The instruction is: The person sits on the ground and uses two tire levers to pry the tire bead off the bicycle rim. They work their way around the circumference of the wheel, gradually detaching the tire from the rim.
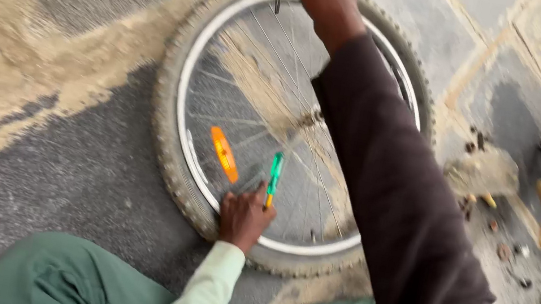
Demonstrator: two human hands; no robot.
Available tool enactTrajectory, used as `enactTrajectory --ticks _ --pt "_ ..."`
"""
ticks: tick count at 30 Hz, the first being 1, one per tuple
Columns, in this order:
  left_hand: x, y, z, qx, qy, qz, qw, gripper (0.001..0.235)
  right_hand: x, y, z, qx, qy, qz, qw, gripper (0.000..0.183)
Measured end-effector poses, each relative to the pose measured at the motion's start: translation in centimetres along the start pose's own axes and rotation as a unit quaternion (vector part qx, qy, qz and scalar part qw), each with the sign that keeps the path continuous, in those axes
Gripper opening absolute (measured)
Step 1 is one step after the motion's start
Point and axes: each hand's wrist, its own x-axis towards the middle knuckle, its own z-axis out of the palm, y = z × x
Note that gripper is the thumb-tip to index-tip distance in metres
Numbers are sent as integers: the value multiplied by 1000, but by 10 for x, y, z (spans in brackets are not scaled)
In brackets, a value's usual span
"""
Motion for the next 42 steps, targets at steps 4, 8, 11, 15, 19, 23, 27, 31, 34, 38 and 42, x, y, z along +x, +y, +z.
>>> enactTrajectory --ticks 4,8,11,15,19,23,27,31,34,38,42 --pt "0 3 -8 -1 -40 -14 999 37 -141 -53 -35 92 6 19 996 21" --pt "4 6 -1 53 -32 -36 997 37 -361 -28 -21 55 135 175 974 9" --pt "2 8 -6 71 -57 -34 995 39 -506 -30 12 75 202 355 910 9" --pt "0 15 -10 76 -62 -23 995 47 -545 -67 31 -64 193 355 912 26" --pt "0 15 -6 96 -58 -14 994 46 -523 -73 29 -130 186 322 919 26" --pt "1 23 -13 128 -98 -33 986 50 -510 -73 25 -177 148 298 926 21" --pt "2 27 -15 136 -149 -58 978 45 -511 -68 30 -203 23 395 896 28" --pt "3 19 -3 132 -134 -57 981 45 -518 -64 43 -228 23 388 893 30" --pt "2 15 1 138 -115 -51 982 44 -525 -61 52 -248 48 351 902 33" --pt "3 18 1 136 -113 -48 983 41 -521 -65 55 -300 -30 383 873 32" --pt "1 22 -5 134 -119 -49 983 38 -539 -42 61 -92 158 353 918 25"
